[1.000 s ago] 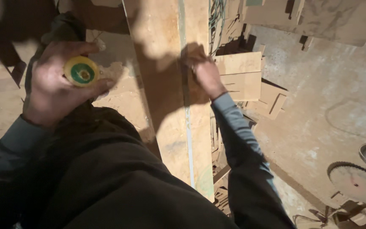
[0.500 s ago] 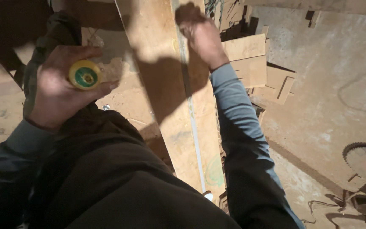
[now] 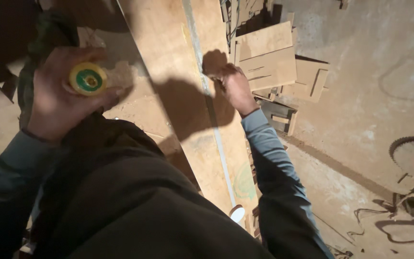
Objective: The person holds a yellow glue bottle and squeezes glue along a groove on a wooden board, working along its length. They then pick up a thin wooden strip, position it over the glued groove, and press it into place before stepping away from the workbench.
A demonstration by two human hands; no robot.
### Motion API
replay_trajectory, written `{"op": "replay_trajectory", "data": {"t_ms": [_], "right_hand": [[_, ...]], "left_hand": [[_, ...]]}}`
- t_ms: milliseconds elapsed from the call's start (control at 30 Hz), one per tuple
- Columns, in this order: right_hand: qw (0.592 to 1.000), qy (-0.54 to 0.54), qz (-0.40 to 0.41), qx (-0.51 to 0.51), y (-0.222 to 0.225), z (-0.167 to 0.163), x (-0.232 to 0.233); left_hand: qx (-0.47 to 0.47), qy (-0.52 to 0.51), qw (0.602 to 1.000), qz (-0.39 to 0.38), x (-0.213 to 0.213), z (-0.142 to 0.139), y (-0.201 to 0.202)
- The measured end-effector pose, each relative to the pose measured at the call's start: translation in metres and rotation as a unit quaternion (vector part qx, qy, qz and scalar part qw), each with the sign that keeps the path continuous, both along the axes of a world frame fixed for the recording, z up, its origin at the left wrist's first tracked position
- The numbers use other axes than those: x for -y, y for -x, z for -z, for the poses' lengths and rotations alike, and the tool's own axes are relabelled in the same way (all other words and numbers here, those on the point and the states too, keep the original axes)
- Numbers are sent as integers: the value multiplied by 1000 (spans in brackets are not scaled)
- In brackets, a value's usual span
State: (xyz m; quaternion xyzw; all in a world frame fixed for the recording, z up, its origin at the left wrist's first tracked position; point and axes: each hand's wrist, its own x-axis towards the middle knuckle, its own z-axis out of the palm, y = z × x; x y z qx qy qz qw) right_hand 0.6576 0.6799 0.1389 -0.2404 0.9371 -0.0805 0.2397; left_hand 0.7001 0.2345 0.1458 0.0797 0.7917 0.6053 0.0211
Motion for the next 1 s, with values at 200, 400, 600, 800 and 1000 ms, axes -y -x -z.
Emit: {"op": "replay_trajectory", "data": {"t_ms": [200,400,600,800,1000], "right_hand": [[997,-61,-33,-18,-19,14,1],[995,-79,-57,36,-43,-14,-18],[998,43,42,19,29,-3,8],[991,79,-30,-103,107,34,41],[993,86,-35,-72,84,29,47]], "left_hand": [[-5,-3,1000,10,-3,11,-12],[16,-7,1000,7,-1,15,-16],[54,-23,998,-18,7,3,-11],[24,38,999,-27,15,-5,5],[49,20,998,-27,24,3,9]]}}
